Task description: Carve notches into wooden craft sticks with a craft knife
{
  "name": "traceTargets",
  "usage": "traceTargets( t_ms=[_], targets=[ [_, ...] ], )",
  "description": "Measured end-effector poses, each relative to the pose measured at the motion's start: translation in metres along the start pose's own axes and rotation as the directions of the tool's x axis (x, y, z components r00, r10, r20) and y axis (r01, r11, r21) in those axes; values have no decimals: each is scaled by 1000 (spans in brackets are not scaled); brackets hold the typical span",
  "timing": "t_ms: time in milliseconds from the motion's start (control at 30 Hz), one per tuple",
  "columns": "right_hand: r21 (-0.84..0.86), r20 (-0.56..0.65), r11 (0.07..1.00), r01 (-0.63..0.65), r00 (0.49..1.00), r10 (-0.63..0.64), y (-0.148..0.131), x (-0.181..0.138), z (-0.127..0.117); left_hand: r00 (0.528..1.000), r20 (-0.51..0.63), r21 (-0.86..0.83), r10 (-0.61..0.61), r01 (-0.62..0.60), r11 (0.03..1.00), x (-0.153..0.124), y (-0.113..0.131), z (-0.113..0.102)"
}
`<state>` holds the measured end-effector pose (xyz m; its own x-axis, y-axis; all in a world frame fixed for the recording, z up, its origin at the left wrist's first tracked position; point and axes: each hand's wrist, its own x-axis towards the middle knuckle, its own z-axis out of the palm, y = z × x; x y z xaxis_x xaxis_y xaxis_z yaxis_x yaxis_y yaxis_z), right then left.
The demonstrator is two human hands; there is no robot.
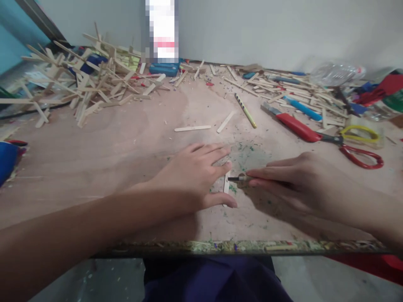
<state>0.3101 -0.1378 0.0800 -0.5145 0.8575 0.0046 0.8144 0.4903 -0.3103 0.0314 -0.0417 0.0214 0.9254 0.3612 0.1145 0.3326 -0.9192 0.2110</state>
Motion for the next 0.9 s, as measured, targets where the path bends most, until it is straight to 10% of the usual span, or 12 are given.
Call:
traceTargets(
  t_ms=[900],
  targets=[
    [182, -108, 983, -30, 993, 50, -9, 2, 13, 998, 53, -25, -34, 35, 999, 1, 1, -3]
  ],
)
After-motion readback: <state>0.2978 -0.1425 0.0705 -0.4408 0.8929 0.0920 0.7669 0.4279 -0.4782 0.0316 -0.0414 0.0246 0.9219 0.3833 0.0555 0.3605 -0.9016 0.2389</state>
